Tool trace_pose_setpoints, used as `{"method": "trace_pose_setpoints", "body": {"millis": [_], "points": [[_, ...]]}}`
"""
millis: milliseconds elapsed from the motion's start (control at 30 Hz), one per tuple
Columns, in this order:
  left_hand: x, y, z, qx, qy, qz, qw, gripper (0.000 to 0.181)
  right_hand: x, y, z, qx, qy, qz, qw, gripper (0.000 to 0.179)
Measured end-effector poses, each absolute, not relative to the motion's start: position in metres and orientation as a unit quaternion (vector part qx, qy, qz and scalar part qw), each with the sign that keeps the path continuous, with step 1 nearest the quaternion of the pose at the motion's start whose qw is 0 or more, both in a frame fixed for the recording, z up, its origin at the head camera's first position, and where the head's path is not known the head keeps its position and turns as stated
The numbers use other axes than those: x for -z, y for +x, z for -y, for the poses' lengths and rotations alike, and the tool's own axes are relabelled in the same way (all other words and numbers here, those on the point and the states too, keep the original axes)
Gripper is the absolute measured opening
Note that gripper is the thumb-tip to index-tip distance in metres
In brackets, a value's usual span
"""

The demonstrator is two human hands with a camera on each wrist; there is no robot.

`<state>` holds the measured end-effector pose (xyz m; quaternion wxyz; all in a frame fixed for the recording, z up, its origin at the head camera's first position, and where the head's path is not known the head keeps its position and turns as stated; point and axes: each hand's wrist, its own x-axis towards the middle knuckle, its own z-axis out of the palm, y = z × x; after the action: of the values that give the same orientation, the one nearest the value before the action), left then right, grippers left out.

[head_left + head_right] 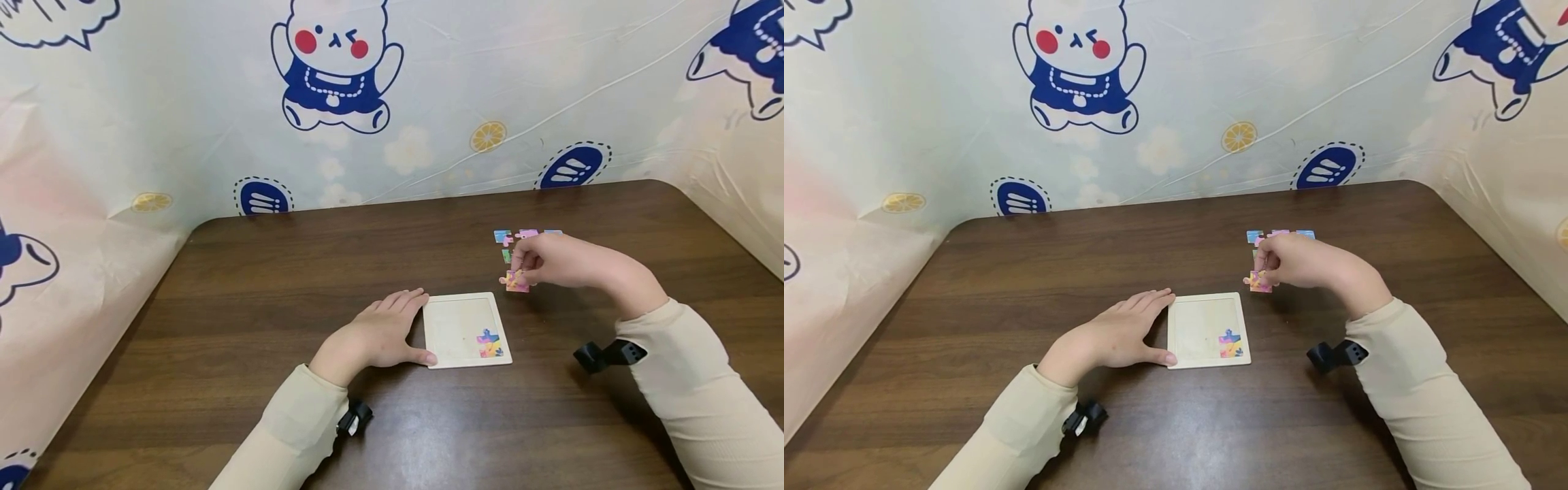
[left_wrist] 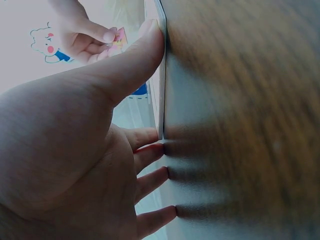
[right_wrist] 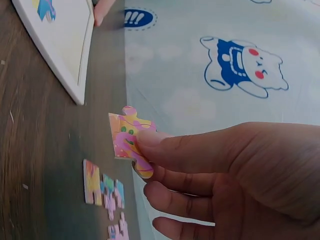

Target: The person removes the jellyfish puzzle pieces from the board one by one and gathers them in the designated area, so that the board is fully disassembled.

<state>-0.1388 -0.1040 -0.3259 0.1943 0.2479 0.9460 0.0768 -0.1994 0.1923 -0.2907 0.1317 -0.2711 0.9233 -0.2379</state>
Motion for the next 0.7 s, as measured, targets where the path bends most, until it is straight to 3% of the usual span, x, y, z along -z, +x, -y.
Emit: {"method": "trace_pose_setpoints", "body": {"millis": [700], "points": [[0.328,-0.14,0.104,-0.074,0.25,-0.947,0.19,0.099,0.308,-0.223,-0.232,0.191,-0.216,-0.953,0.094,0.009]]}}
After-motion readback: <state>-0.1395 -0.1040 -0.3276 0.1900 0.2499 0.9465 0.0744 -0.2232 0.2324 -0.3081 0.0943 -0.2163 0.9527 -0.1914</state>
